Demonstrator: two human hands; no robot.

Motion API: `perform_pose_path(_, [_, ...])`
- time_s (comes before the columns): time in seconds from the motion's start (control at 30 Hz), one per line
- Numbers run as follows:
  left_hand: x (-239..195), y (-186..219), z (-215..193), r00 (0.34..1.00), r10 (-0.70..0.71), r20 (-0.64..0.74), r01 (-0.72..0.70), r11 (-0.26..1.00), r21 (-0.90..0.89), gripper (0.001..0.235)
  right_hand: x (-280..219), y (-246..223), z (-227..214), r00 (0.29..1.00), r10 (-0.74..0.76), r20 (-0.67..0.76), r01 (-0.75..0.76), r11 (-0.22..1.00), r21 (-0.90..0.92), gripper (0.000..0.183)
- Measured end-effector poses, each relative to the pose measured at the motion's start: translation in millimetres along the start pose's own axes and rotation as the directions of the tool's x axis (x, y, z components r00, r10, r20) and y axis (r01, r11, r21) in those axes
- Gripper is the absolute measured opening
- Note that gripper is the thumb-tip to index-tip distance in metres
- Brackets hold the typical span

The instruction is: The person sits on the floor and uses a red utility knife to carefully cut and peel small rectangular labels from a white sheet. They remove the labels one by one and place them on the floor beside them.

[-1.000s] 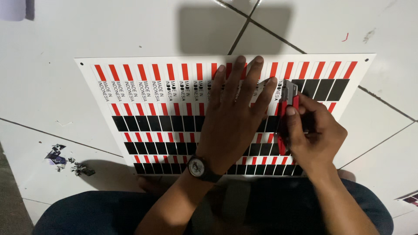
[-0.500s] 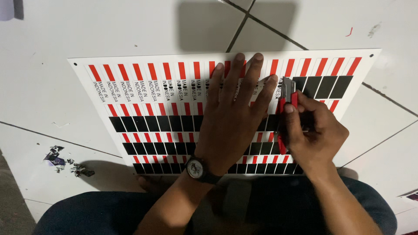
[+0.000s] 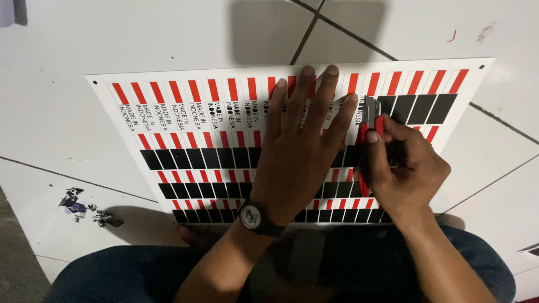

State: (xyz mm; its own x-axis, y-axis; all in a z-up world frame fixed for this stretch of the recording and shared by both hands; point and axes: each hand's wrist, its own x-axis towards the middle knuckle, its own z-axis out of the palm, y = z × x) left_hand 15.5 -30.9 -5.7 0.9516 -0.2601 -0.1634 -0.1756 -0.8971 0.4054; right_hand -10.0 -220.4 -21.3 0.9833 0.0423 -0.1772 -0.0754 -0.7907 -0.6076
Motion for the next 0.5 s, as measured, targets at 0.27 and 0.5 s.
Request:
perform_pose_path(0.27, [-1.0,1.7,2.6,1.000,-0.018,0.005,0.019,0.999,-0.040,0.043,-0.3,-1.9,0.2,1.000,0.009,0.012,-0.009,1.000,0.017,0.019])
perform_pose_path(0.5, [0.1,2.0,-0.8,1.000,-0.015,0.001,0.015,1.000,-0.020,0.042,-0.6,-1.3,0.1,1.000,0.020,0.013,-0.019,0.999,-0.027,0.021])
